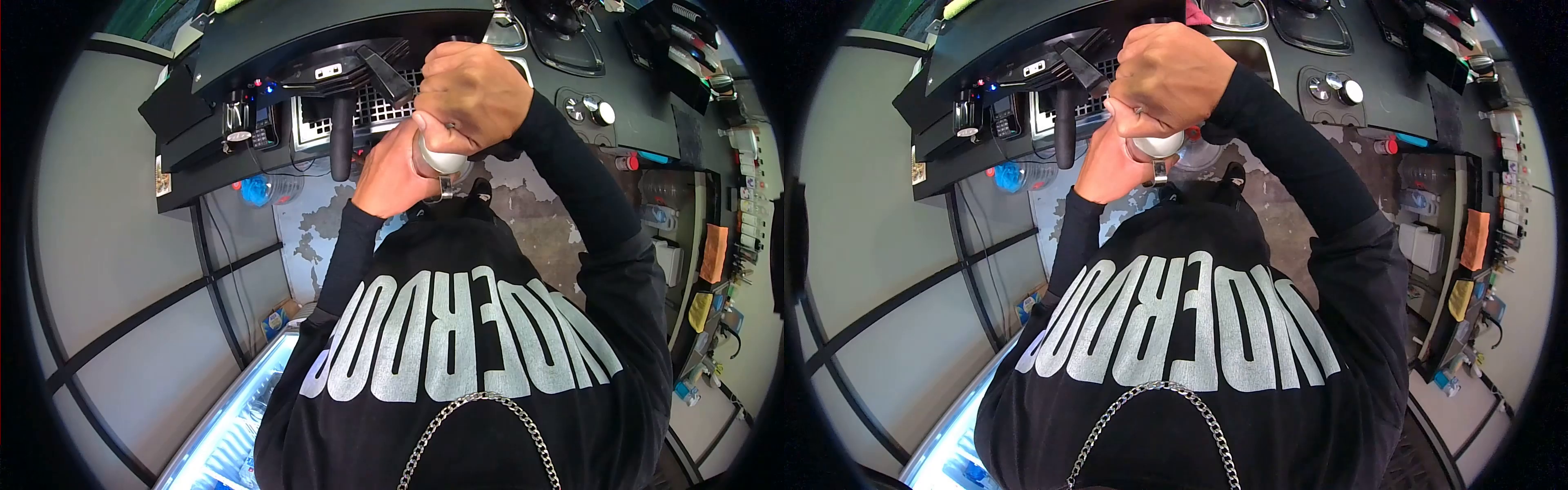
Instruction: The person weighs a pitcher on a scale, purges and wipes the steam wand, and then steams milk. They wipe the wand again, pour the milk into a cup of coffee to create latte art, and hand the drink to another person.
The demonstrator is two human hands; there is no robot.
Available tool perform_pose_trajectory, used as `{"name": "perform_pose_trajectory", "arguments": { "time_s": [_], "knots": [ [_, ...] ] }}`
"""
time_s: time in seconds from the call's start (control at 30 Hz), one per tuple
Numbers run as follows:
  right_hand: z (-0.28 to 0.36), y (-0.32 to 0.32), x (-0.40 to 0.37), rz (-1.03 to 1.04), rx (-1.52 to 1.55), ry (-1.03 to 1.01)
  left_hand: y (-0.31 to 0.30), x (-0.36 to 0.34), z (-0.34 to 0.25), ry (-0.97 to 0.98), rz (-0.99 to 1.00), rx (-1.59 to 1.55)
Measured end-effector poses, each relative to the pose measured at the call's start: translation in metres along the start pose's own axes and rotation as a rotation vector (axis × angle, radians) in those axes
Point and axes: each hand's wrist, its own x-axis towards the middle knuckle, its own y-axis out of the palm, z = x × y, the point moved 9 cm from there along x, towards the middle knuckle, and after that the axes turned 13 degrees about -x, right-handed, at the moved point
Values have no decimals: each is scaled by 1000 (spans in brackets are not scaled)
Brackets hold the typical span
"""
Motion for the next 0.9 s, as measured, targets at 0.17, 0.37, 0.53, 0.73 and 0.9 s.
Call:
{"name": "perform_pose_trajectory", "arguments": {
  "time_s": [0.17,0.37,0.53,0.73,0.9],
  "knots": [
    [0,0,0,-8,-4,-20,-1,0,-2,29,-3,6],
    [1,0,0,-1,0,-22,-1,1,-1,-3,2,-7],
    [0,0,0,-1,2,-10,1,1,0,-15,25,-31],
    [1,0,0,1,-2,-16,0,1,-2,-7,22,-35],
    [1,-1,0,-6,7,-9,1,2,0,-2,25,-4]
  ]
}}
